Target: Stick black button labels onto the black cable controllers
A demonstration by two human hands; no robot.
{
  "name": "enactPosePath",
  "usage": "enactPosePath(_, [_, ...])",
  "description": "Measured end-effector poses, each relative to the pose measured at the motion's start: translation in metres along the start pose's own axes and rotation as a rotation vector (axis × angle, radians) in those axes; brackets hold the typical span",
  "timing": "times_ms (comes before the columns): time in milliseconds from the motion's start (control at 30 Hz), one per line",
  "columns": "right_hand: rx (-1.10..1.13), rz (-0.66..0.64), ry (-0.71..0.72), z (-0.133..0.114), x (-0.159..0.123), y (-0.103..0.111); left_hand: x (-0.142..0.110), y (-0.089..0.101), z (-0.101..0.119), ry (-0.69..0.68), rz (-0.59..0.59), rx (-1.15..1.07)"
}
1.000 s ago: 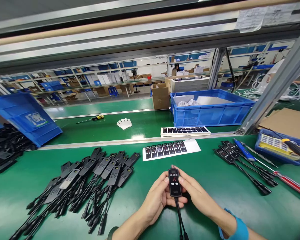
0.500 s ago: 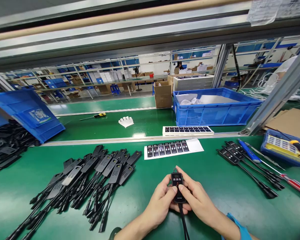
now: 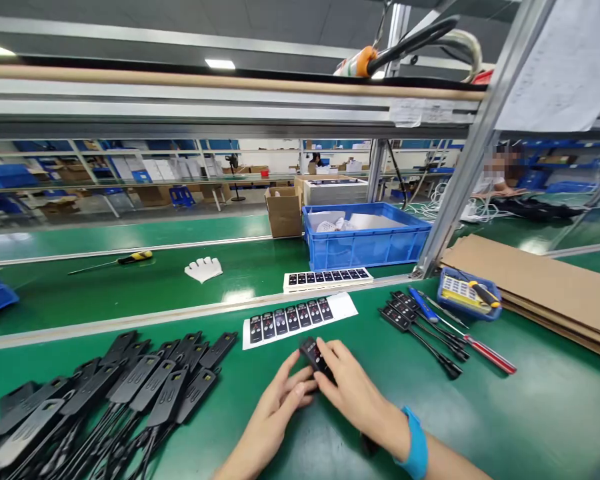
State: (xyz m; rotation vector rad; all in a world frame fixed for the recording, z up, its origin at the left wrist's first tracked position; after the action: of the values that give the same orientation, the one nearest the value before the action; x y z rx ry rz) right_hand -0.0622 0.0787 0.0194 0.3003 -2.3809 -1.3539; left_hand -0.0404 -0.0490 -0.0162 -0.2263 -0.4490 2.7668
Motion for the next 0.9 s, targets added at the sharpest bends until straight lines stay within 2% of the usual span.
enactPosePath(67, [-0.291,0.013,-0.126,0.026,0.006,0.012,0.006,0.016,0.012,-0.118,0.08,0.264])
enactPosePath(133, [-0.475,0.037,-0.269,0.055,0.008,0.027,0.011,0.031,0.025,-0.201,0.168,0.435])
enactPosePath(200, [-0.533,0.09,-0.366,0.078,0.008,0.041,0.014,0.044,0.035,-0.218,0.242,0.559])
enactPosePath(267, [-0.562,0.145,-0.407,0.09,0.007,0.049,0.016,0.053,0.042,-0.227,0.282,0.736])
enactPosePath(400, [-0.481,0.143,-0.287,0.083,0.021,0.037,0.021,0.056,0.046,-0.305,0.263,1.169])
enactPosePath(500, [-0.384,0.114,-0.166,0.073,0.047,0.022,0.026,0.057,0.032,-0.228,0.181,1.356])
enactPosePath(633, [-0.302,0.136,-0.126,0.076,0.088,0.015,0.025,0.055,0.027,-0.176,0.161,1.465])
enactPosePath(733, [-0.249,0.139,-0.141,0.086,0.107,0.011,0.021,0.052,0.03,-0.168,0.173,1.496])
enactPosePath(900, [-0.174,0.164,-0.164,0.099,0.098,0.013,0.02,0.049,0.033,-0.161,0.186,1.513])
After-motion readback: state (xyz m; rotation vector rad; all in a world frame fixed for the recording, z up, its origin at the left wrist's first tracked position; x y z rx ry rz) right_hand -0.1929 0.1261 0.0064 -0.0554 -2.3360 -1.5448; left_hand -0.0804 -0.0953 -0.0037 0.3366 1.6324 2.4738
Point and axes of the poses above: each hand's wrist, its own x-axis towards the middle knuckle, its own y-axis out of the back of the hand, z = x × y, the point moved 7 cm from there along x, towards the middle knuckle, and after that the axes turned 5 degrees about -x, right-handed, at the moved point
